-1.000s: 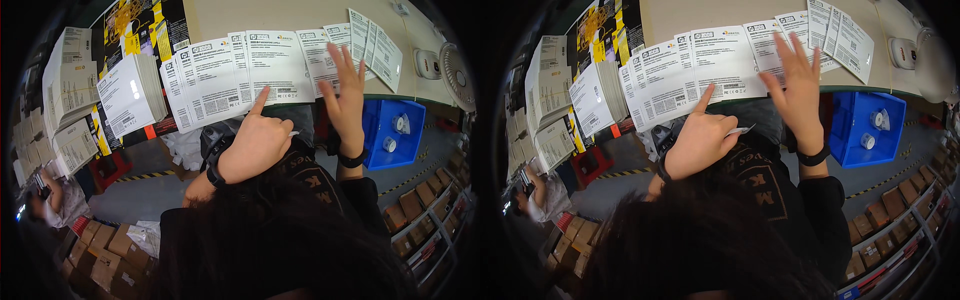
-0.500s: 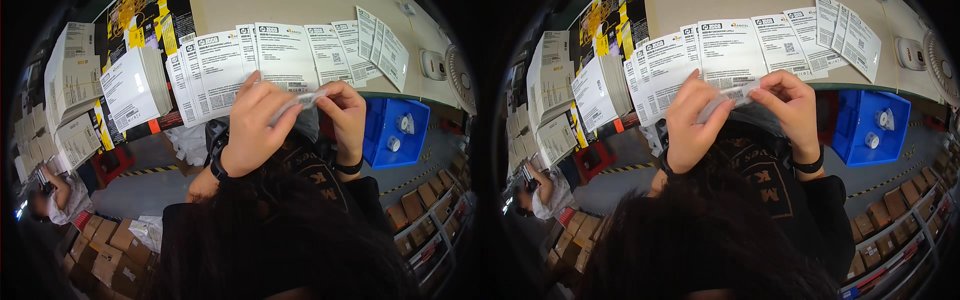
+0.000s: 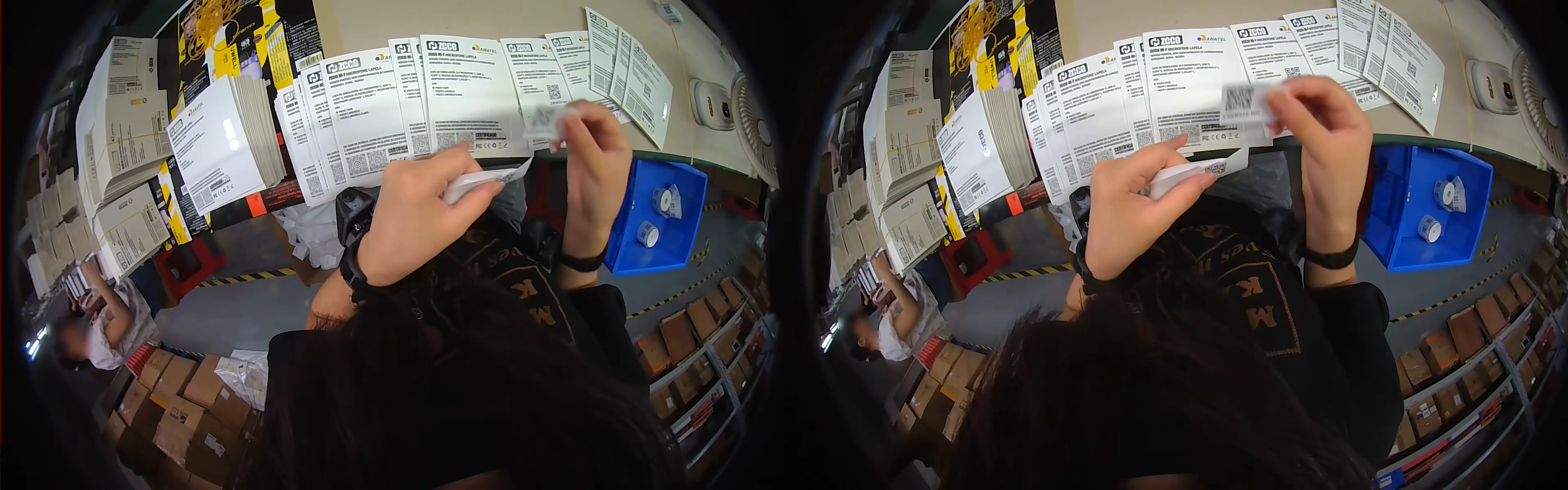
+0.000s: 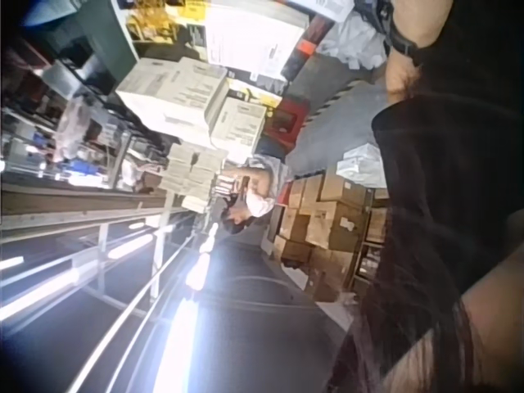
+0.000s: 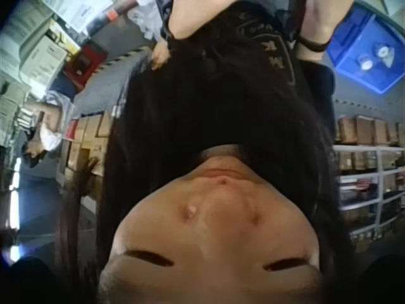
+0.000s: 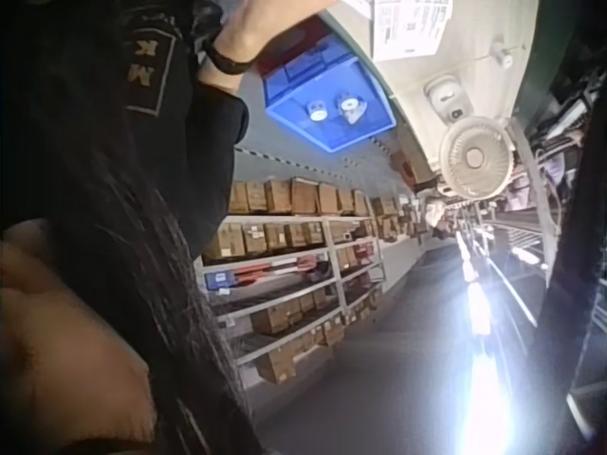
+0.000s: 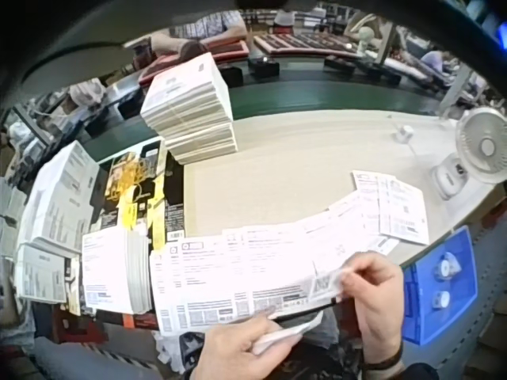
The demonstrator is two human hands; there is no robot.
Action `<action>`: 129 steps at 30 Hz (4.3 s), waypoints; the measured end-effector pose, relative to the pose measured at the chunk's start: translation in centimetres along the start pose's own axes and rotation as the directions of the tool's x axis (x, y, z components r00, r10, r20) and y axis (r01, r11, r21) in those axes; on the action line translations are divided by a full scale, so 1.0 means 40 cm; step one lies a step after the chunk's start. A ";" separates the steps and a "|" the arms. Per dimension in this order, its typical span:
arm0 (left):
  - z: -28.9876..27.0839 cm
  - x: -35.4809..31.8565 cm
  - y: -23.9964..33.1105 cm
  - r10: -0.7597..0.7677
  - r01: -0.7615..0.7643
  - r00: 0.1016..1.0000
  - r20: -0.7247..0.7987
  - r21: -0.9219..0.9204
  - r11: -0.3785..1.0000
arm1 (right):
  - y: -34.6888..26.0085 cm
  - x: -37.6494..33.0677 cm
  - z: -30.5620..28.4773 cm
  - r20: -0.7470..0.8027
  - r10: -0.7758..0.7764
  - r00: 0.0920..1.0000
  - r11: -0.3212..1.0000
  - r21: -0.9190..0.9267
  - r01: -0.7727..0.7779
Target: The recorder is peeling QR code stickers from a sheet and applying them to the back of product manuals at a workbench.
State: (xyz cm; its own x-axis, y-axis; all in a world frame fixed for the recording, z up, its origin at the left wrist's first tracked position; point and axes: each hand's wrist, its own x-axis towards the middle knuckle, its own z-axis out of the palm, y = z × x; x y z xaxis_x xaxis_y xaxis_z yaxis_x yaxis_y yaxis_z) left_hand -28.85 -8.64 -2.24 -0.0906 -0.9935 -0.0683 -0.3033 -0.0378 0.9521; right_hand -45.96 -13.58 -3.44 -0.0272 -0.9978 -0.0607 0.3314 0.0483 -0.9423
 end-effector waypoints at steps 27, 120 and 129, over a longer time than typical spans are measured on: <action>0.023 0.002 -0.042 0.037 -0.057 0.994 0.105 0.191 0.980 | 0.109 0.036 0.064 -0.024 -0.009 1.000 0.617 -0.787 -0.013; -0.046 -0.013 -0.002 0.315 -0.277 0.939 -0.135 0.240 0.930 | 0.022 -0.060 0.050 0.385 -0.013 0.923 0.972 -0.210 0.102; -0.034 -0.020 -0.001 0.256 -0.232 0.961 -0.106 0.197 0.953 | 0.006 -0.059 0.050 0.372 -0.013 0.928 0.964 -0.242 0.110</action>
State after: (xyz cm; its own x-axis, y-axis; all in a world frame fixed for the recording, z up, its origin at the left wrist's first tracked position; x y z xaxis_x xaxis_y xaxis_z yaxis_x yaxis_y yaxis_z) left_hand -27.46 -8.00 -1.84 -0.0637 -0.9756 0.2099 -0.4546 0.2157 0.8642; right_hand -43.92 -11.32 -2.87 0.3217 -0.9436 0.0784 0.0887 -0.0524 -0.9947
